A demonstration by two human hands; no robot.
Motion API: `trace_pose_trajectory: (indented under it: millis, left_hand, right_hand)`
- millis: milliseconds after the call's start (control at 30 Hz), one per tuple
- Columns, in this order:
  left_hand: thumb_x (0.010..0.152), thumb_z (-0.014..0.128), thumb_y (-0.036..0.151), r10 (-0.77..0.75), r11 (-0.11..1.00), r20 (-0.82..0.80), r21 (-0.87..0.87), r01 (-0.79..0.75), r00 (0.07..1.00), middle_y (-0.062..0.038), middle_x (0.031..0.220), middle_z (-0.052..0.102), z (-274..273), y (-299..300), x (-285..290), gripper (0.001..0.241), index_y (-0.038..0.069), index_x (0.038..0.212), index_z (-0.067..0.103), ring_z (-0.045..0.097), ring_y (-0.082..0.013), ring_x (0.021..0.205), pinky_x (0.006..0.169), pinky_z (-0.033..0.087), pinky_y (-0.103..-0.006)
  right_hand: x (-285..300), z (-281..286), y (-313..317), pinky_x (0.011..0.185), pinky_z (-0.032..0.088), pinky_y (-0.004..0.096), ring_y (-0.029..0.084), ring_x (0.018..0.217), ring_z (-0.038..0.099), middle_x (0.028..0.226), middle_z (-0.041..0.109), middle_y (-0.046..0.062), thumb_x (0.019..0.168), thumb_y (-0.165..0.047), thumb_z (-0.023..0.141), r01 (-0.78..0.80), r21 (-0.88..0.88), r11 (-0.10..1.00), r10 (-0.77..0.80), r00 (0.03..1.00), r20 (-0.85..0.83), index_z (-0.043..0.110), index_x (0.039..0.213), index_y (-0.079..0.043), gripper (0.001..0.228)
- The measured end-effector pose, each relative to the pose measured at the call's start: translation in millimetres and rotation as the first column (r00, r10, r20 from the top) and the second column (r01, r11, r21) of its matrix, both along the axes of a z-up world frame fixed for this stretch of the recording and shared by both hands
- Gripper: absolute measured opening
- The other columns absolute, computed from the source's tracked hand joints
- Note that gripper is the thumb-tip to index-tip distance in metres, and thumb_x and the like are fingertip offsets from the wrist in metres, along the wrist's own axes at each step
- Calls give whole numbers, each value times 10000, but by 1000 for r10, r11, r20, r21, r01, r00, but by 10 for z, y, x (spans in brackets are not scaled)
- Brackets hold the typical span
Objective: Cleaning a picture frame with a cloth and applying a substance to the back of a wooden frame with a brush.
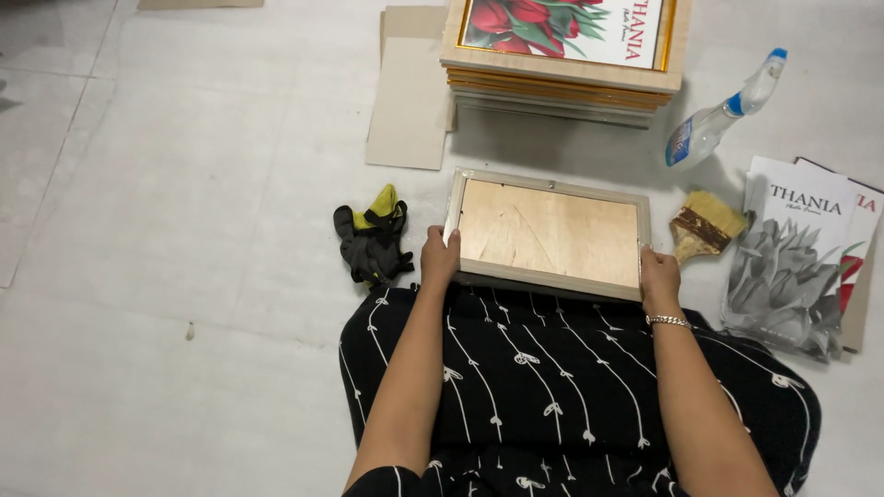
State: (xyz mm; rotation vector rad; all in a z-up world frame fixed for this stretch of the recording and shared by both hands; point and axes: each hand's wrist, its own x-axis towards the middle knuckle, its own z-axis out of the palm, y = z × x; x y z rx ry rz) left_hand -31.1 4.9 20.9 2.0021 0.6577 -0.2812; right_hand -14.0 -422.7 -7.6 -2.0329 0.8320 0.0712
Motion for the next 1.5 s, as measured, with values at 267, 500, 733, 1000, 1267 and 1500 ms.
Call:
trace_pose_trajectory:
  millis: [267,500,733,1000,1267,1500]
  left_hand:
    - [984,561,424,-113,973,-41,198,119,993,-211,1188,678,140,45,-107,482,42,1278,574,672,-376,1151,925,561,-500]
    - [972,621,321,34,39,599,799,-600,800,-168,1391,518,521,406,47,140,237,1083,614,509,-425,1184,841,405,-591]
    - [900,626,-11,109,733,242,635,-242,964,-205,1364,450,-86,723,24,503,199,1340,500,564,-431,1107,918,492,-495]
    - [1023,600,405,-121,889,55,450,84,991,-132,1716,103,253,322,-1,540,426,1539,443,121,-497,1526,1125,182,-788]
    - [989,527,524,-113,894,8,437,98,994,-126,1059,675,-258,251,-43,408,166,1126,667,696,-337,1046,863,563,-489]
    - [965,635,391,-140,973,29,187,132,990,-274,1187,689,486,74,-179,497,100,1350,514,657,-458,1167,968,523,-548]
  right_hand:
    - [-99,153,168,979,490,533,423,1241,578,1240,657,218,1046,-436,553,-65,-173,983,51,995,-80,589,1334,-101,444]
    - [-88,404,260,1058,433,541,455,1308,525,1328,617,291,1099,-289,497,-136,-116,984,134,991,-22,462,1504,-184,420]
    - [-129,542,340,1038,453,509,418,1272,563,1306,653,217,1099,-304,478,-140,-127,982,136,990,-35,499,1483,-274,385]
    - [-90,465,321,1034,454,529,443,1273,559,1292,653,247,1099,-267,476,-142,-107,984,141,990,-15,527,1471,-239,376]
    - [-46,391,269,1025,464,511,411,1274,562,1313,649,210,1091,-290,492,-107,-85,991,106,994,-14,543,1454,-288,366]
    - [-135,724,241,1040,450,507,435,1271,555,1310,633,254,1061,-340,539,-104,-121,987,104,995,-13,541,1456,-312,396]
